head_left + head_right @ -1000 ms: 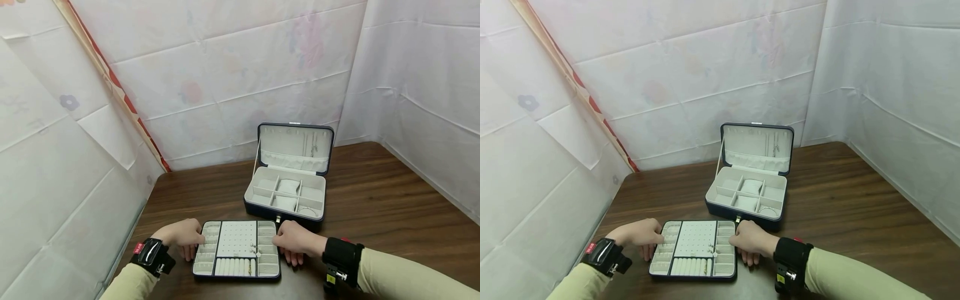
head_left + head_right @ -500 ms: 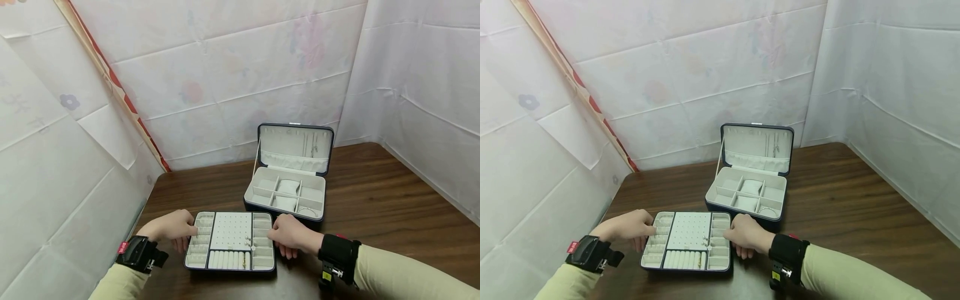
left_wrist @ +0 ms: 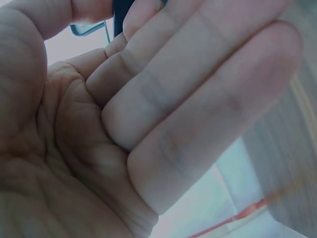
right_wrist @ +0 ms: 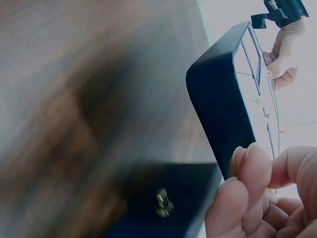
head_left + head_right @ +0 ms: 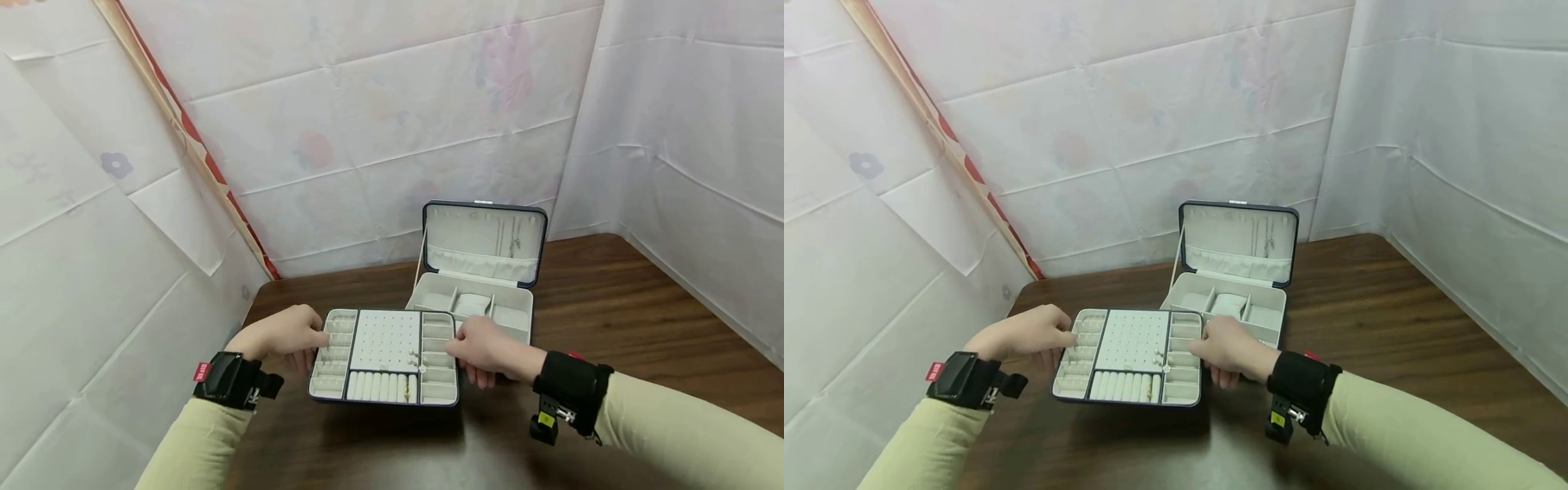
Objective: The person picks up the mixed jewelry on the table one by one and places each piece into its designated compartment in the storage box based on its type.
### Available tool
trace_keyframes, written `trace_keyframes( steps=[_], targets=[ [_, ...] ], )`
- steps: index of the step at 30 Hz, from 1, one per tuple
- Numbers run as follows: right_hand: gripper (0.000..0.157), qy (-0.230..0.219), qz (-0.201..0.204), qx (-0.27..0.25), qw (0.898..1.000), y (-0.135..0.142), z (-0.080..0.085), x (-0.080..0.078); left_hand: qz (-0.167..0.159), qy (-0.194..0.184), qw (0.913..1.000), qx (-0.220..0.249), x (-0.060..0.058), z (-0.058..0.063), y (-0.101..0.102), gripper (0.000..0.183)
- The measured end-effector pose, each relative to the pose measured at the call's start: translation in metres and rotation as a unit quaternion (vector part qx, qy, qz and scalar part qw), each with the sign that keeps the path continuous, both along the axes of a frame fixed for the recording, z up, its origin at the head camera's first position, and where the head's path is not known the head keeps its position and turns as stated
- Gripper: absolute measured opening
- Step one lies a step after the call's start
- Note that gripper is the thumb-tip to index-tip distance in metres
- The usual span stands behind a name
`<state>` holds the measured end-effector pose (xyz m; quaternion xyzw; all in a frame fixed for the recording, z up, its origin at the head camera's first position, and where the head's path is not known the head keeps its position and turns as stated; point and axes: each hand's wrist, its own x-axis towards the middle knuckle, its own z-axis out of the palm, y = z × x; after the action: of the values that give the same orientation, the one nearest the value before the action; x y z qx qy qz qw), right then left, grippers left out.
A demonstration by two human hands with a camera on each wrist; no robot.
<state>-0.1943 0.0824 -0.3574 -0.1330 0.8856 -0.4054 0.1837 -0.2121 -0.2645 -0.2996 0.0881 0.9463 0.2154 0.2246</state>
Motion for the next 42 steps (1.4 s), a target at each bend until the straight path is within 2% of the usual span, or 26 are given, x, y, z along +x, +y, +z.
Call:
trace_keyframes(
  steps=[4,9,17,23,26,31,36,42],
  targets=[
    [0.034,-0.001,-0.016,0.016,1.000,0.014,0.009,-0.010,-0.003,0.008,0.9999,0.007,-0.017,0.005,0.014,0.027],
    [0.038,0.000,-0.014,0.025,1.000,0.034,0.013,-0.024,0.011,0.019,0.9997,0.011,-0.038,0.006,0.035,0.025],
    [0.044,0.034,-0.021,0.058,0.998,0.063,0.013,-0.043,0.016,0.091,0.9954,0.026,-0.066,-0.005,0.069,0.033],
    [0.046,0.044,-0.038,0.069,0.996,0.085,0.015,-0.051,0.036,0.154,0.9873,0.007,-0.082,-0.012,0.100,0.044],
    [0.045,0.038,-0.051,0.066,0.996,0.094,0.015,-0.053,0.046,0.176,0.9832,0.011,-0.086,-0.016,0.114,0.047],
    [0.043,0.023,-0.069,0.060,0.996,0.106,0.011,-0.056,0.058,0.177,0.9816,0.040,-0.087,-0.023,0.128,0.049],
    [0.044,0.008,-0.084,0.053,0.995,0.112,0.007,-0.060,0.061,0.178,0.9805,0.056,-0.088,-0.030,0.136,0.048],
    [0.043,0.000,-0.092,0.054,0.994,0.114,0.004,-0.062,0.059,0.182,0.9803,0.048,-0.091,-0.037,0.139,0.048]
  ],
)
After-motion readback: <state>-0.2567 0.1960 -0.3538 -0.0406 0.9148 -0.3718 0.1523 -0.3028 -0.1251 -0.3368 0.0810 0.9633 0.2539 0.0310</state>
